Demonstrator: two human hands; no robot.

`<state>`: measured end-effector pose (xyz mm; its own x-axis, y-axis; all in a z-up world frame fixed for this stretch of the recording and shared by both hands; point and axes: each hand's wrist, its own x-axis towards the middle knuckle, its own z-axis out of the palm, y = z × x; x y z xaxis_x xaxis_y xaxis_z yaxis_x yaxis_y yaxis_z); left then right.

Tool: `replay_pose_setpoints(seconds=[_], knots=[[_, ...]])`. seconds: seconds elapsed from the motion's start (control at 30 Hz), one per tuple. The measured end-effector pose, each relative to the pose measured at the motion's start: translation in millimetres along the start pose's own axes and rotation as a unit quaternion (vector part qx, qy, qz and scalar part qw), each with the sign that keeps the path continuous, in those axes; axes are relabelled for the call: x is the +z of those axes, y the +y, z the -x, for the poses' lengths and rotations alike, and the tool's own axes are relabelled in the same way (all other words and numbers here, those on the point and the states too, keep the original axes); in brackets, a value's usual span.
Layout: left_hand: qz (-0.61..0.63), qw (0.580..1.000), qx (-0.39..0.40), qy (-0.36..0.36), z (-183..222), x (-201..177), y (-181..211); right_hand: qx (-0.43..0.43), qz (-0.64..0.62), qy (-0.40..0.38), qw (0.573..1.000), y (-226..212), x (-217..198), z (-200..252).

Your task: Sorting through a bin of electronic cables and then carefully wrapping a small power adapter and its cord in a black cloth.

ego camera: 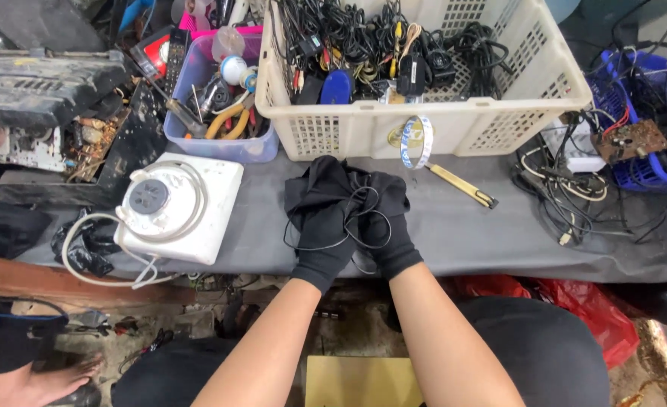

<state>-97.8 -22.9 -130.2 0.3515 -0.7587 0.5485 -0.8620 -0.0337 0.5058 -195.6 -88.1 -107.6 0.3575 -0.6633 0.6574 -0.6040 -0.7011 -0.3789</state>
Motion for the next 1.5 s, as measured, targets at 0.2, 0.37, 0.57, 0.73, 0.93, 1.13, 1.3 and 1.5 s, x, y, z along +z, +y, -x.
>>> replay_pose_setpoints(seconds=[0.2, 0.37, 0.57, 0.73, 0.93, 1.13, 1.3, 1.5], knots=[[0.027, 0.995, 0.053, -0.078, -12.0, -25.7, 13.5, -0.067, 0.19, -0.1, 0.974, 85.6, 74.3, 40.8], [-0.092, 0.994, 0.059, -0.022, -8.6, 9.4, -7.4, -0.067, 0.106, -0.049, 0.991, 82.7, 87.2, 32.8], [-0.13, 0.99, 0.055, -0.003, -17.8, 23.5, -14.3, -0.01, 0.025, -0.015, 1.0, 15.3, 22.0, 6.7], [-0.149, 0.987, 0.047, 0.027, -19.1, 55.7, -38.6, 0.098, -0.066, -0.072, 0.99, -10.6, -30.6, -27.2], [-0.169, 0.982, 0.068, 0.052, -5.1, 52.4, -47.4, 0.118, -0.286, -0.028, 0.951, -34.4, -72.1, -50.8], [-0.159, 0.986, 0.037, 0.021, -1.2, 47.7, -54.9, 0.2, -0.066, -0.231, 0.95, -71.3, -83.1, -68.3], [-0.119, 0.991, -0.009, -0.06, 17.6, 55.6, -71.6, 0.197, -0.064, -0.238, 0.949, -71.5, -73.2, -58.2], [-0.122, 0.988, 0.011, -0.096, 15.5, 39.2, -56.0, 0.211, -0.046, -0.221, 0.951, -73.4, -57.8, -52.1]])
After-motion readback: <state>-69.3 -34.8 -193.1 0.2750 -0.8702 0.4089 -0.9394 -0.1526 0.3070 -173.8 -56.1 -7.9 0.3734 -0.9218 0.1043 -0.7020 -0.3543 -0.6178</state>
